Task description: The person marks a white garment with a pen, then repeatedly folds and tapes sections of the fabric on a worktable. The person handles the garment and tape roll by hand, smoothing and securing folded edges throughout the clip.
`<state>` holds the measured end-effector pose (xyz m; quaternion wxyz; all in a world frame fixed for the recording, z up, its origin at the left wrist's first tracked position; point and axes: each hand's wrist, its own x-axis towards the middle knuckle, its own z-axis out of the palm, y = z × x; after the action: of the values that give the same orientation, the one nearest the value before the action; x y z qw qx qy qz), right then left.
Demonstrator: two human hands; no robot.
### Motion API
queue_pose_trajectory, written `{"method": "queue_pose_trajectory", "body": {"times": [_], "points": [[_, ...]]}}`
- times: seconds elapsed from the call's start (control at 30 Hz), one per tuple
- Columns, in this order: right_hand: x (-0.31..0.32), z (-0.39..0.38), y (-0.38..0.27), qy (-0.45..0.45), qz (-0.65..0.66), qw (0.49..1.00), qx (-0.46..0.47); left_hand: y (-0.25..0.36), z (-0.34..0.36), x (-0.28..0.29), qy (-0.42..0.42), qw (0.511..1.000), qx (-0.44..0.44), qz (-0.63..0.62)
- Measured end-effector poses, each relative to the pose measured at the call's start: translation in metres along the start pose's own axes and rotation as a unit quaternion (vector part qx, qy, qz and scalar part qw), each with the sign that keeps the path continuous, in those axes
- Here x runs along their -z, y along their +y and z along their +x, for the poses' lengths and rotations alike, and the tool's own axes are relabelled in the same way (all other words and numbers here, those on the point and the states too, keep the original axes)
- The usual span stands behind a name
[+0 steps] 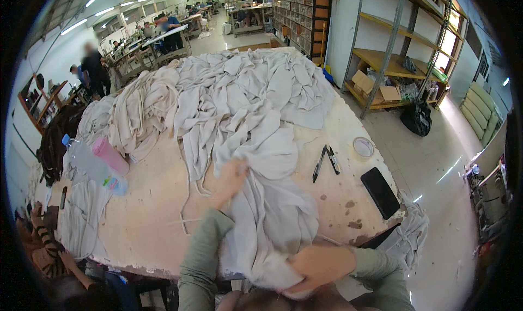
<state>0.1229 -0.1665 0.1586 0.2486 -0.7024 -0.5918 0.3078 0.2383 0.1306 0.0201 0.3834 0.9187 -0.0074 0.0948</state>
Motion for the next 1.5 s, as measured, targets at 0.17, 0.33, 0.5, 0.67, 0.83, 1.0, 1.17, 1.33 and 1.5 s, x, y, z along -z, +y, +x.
{"method": "queue_pose_trajectory", "body": {"times": [0.17,0.33,0.5,0.67,0.83,1.0,1.17,1.33,1.5], "points": [[0.023,-0.056,0.004,0.340,0.011,0.935,-0.104,-0.013,-0.028,0.117,0.323,0.788,-0.024,-0.525],[0.033,-0.083,0.024,0.271,-0.128,0.930,-0.214,-0.010,-0.102,0.177,0.315,0.881,0.229,-0.268],[0.023,-0.080,0.046,0.270,-0.141,0.926,-0.224,-0.013,-0.157,0.155,0.312,0.937,0.139,0.078],[-0.022,-0.018,0.042,0.294,0.063,0.947,-0.114,0.004,-0.201,0.124,0.070,0.984,0.167,-0.002],[-0.062,0.031,0.033,0.124,-0.161,0.978,-0.051,0.005,-0.224,0.108,0.098,0.984,0.069,0.133],[-0.009,-0.003,0.066,0.329,-0.031,0.943,-0.033,0.020,-0.227,0.119,0.081,0.987,0.064,0.125],[0.043,-0.017,0.087,0.460,0.363,0.803,-0.108,0.054,-0.217,0.122,0.030,0.970,0.080,-0.229],[0.036,0.006,0.102,0.517,-0.060,0.835,-0.180,0.074,-0.184,0.097,0.032,0.958,0.208,-0.197],[-0.013,0.035,0.072,0.128,0.623,0.759,-0.142,0.121,-0.176,0.056,-0.008,0.970,0.102,-0.221]]}}
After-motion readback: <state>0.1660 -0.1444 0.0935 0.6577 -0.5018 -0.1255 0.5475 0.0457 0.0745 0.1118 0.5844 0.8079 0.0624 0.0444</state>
